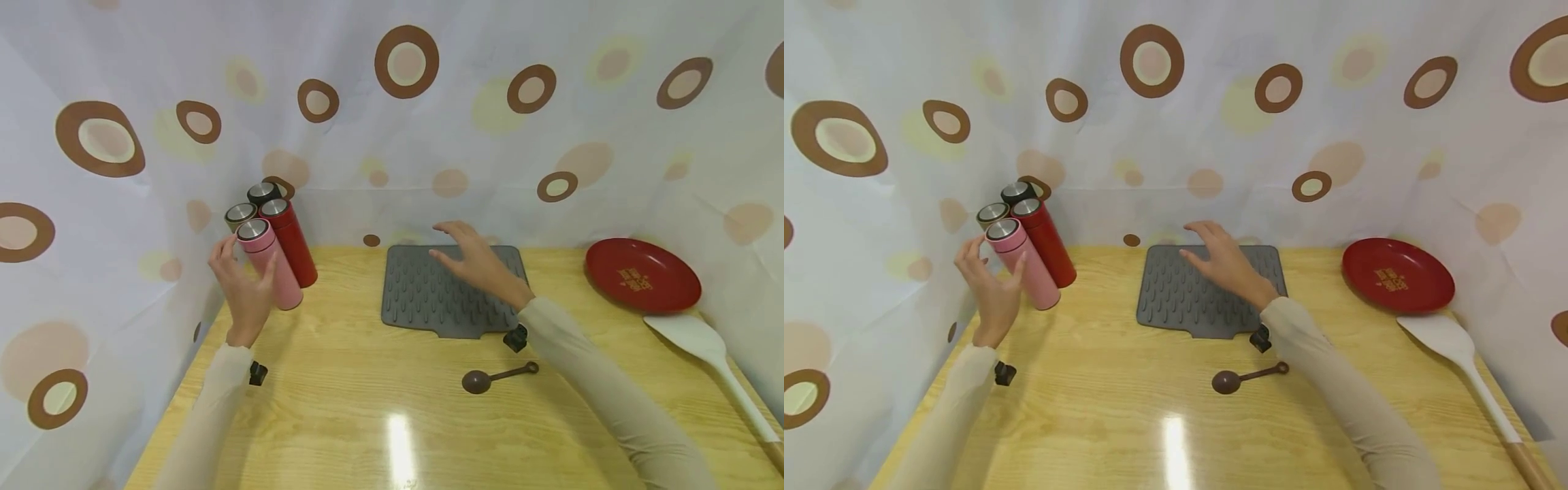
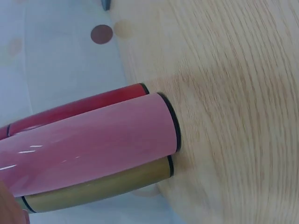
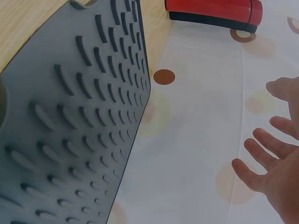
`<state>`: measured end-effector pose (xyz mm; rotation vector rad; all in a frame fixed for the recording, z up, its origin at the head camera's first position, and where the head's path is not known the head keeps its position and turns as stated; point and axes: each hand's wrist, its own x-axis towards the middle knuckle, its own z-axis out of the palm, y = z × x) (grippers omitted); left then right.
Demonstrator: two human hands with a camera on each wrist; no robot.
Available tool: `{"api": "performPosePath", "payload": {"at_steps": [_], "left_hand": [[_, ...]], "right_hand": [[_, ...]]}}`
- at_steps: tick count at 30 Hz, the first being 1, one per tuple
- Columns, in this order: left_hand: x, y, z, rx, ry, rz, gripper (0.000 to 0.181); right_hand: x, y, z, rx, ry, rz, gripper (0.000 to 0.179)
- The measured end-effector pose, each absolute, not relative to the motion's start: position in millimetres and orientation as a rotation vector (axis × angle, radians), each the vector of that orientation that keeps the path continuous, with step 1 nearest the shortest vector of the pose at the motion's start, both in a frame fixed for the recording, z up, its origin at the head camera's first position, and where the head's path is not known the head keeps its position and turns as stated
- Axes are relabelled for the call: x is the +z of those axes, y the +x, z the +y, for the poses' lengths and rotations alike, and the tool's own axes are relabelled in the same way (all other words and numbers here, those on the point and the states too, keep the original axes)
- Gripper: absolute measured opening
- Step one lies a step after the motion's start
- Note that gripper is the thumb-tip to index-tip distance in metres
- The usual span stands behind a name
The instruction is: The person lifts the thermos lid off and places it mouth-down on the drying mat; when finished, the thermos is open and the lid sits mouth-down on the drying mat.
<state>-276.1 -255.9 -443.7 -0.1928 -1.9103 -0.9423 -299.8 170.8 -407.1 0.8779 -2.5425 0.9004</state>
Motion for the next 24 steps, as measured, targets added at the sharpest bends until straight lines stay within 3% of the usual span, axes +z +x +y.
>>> {"api": "performPosePath", "payload": {"at_steps": [8,24], "left_hand": [[-451,-276,-260,-1.160,-0.003,-1.983,0.086],[-464,-281,-265,-1.423,0.112,-2.154,0.088]], "right_hand": [[-403,-302,142,0.987,0.952,-2.513,0.055],[-410,-307,107,1.075,1.006,-2.550,0.050]]}}
